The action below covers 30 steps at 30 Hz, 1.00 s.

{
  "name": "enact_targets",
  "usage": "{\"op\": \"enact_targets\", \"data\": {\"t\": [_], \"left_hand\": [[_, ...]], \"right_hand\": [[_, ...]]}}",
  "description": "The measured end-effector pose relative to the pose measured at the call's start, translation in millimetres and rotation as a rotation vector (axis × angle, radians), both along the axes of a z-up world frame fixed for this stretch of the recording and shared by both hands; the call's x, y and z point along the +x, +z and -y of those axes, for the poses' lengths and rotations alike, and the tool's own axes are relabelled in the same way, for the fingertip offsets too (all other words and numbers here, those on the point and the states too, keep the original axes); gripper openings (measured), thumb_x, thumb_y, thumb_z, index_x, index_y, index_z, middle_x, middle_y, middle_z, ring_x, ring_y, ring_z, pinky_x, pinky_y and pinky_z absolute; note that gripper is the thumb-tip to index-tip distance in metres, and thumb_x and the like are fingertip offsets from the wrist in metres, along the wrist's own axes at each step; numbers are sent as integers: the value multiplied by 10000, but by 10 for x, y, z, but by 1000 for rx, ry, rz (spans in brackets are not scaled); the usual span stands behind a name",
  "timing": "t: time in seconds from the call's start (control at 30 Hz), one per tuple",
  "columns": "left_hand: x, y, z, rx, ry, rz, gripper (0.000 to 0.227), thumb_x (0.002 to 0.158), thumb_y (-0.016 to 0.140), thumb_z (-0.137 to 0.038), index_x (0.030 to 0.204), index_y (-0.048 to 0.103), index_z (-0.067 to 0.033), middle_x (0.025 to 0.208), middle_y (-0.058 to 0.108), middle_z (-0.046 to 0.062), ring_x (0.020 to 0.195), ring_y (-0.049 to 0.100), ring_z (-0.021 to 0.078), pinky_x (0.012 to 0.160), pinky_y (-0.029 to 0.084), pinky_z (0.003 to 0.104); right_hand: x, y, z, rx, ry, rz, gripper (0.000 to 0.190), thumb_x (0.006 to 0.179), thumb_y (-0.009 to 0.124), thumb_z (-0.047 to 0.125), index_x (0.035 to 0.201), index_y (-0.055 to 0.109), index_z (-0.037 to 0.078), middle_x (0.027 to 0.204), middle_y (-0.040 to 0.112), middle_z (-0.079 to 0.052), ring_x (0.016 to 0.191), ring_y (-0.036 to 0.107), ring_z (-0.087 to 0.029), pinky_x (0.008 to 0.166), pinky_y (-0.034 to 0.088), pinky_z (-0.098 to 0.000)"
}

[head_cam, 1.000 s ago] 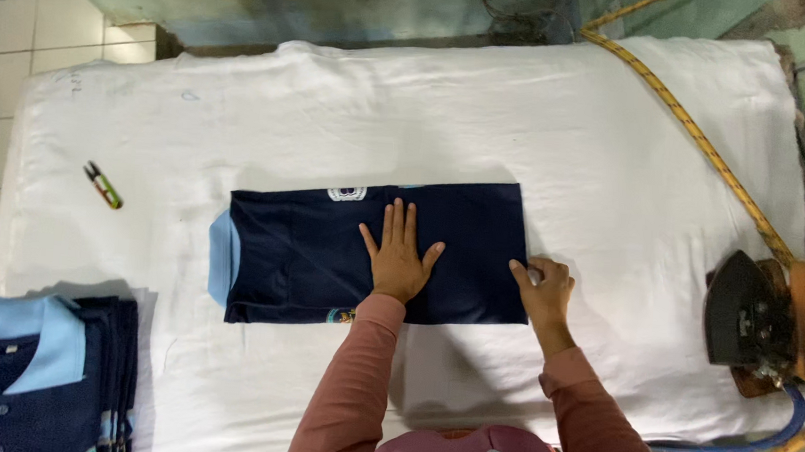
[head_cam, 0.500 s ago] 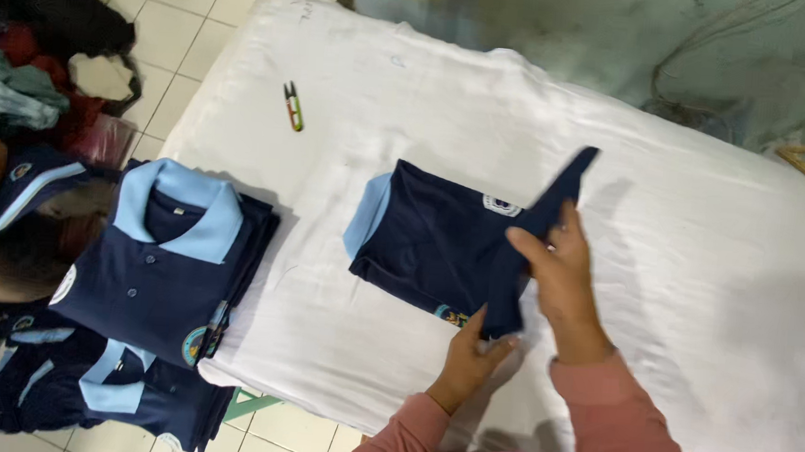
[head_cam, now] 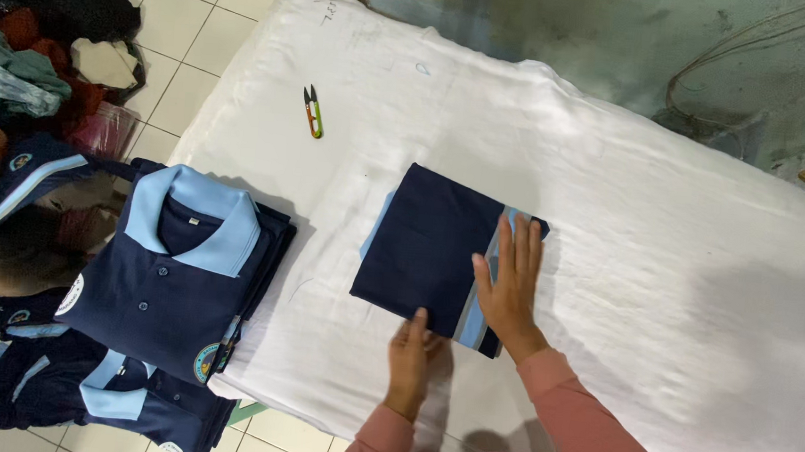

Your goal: The person irons a blue long-sleeved shirt on a white surface using a steam iron, then folds the shirt into a square.

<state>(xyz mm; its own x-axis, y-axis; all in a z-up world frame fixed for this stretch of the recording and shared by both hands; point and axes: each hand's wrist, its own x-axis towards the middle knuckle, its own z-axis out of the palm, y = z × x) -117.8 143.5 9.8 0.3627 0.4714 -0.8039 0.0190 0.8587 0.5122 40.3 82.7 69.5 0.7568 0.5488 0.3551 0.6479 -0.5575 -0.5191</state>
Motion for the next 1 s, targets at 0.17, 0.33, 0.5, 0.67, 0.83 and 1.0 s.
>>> {"op": "enact_targets", "data": {"t": [0.17,0.33,0.5,0.67,0.83,1.0], "left_hand": [[-125,-236,-851,393,195,-76,334,952,709,-233,1227,611,-70,926,565,24,891,626,146,790,594,340],[-207,-81,-1049,482,161,-219,226,958,732,-210,1128,647,-89,854,539,-11,878,596,126,786,619,343],[-138,464,-1251,383,-177,-319,476,919,746,-316,1311,659,-59,772,600,39,717,597,130,732,559,263],[39,812,-1268,288,-260,-300,602,827,793,-216,1374,568,-110,1134,711,130,983,649,191,873,535,300],[188,738,-1158,290,-111,-298,710,788,812,-133,1412,472,-140,1326,670,160,1175,655,232,1038,510,325],[118,553,-1103,468,-77,-98,624,821,782,10,1333,467,-156,1095,662,172,925,618,186,884,510,294]], "right_hand": [[-86,-458,350,-286,7,56,702,1068,357,551,1664,200,215,1739,89,-161,1601,9,-427,1234,-6,-688],[-95,-515,235,-461,53,100,746,1011,427,645,1655,204,342,1747,131,-45,1606,39,-377,1156,19,-785],[437,13,-60,-220,127,-107,469,1057,489,445,1453,593,217,1552,517,-74,1508,325,-369,1173,230,-634],[1120,-272,-969,-313,118,-516,506,978,628,363,1456,553,213,1438,550,-80,1365,452,-321,1111,410,-510],[1248,37,-1539,-740,0,-925,743,794,645,246,1517,478,285,1474,388,-254,1477,199,-430,1220,144,-568],[1351,197,-1301,-492,36,-1127,786,695,694,245,1473,581,222,1461,549,-71,1248,567,-275,880,550,-390]]}}
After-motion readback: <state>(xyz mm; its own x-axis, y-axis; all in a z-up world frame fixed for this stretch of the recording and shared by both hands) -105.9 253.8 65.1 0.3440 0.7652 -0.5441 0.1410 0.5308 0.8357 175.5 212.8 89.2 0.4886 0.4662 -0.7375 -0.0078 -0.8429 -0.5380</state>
